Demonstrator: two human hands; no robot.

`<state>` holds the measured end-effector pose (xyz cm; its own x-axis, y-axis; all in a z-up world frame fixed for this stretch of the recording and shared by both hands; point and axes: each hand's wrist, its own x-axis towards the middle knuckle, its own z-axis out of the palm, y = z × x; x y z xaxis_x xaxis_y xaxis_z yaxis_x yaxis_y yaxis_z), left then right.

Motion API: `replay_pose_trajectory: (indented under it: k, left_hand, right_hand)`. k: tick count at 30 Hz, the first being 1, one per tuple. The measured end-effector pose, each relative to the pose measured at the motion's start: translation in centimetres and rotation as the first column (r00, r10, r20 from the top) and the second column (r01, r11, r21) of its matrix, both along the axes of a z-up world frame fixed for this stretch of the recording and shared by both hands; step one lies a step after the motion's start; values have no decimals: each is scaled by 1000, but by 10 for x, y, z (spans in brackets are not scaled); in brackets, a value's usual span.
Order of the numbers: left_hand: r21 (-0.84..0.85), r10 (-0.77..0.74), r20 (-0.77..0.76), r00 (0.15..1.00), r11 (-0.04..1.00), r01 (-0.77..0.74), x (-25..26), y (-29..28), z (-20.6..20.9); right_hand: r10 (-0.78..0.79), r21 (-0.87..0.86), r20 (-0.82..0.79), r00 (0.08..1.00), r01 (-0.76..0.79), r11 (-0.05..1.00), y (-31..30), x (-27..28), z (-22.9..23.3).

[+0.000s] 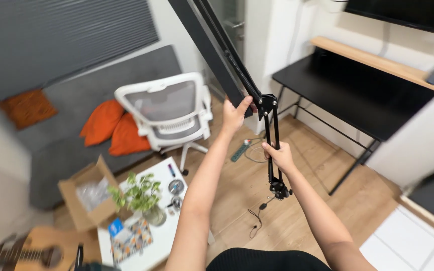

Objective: Installing an articulated monitor arm onto a wooden shelf attached to a desk next to a television.

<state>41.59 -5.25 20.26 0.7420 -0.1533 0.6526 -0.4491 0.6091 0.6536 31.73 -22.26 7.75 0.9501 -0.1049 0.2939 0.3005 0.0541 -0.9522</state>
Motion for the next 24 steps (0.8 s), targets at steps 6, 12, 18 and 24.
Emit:
replay_pose_trajectory:
  k: [6,12,18,24]
  left_hand:
    - [86,-111,-96,989,989,119,12,-86,-11]
    - [263,-166,-33,986,950,169,-21,-191,-15]
    - [548,-45,43,998,836,14,-56,-285,14]
    - [600,-86,347,934,786,-151,-100,-399,33]
  right_hand:
    - [-242,112,-16,970,243,964,-89,-41,-18]
    - [-475,167,-132,870,492,854,-183,-120,-28]
    - [-704,136,-88,705,709,692,-319,-224,-54]
    - [-862,74,-26,506,861,503,-402,-317,-4]
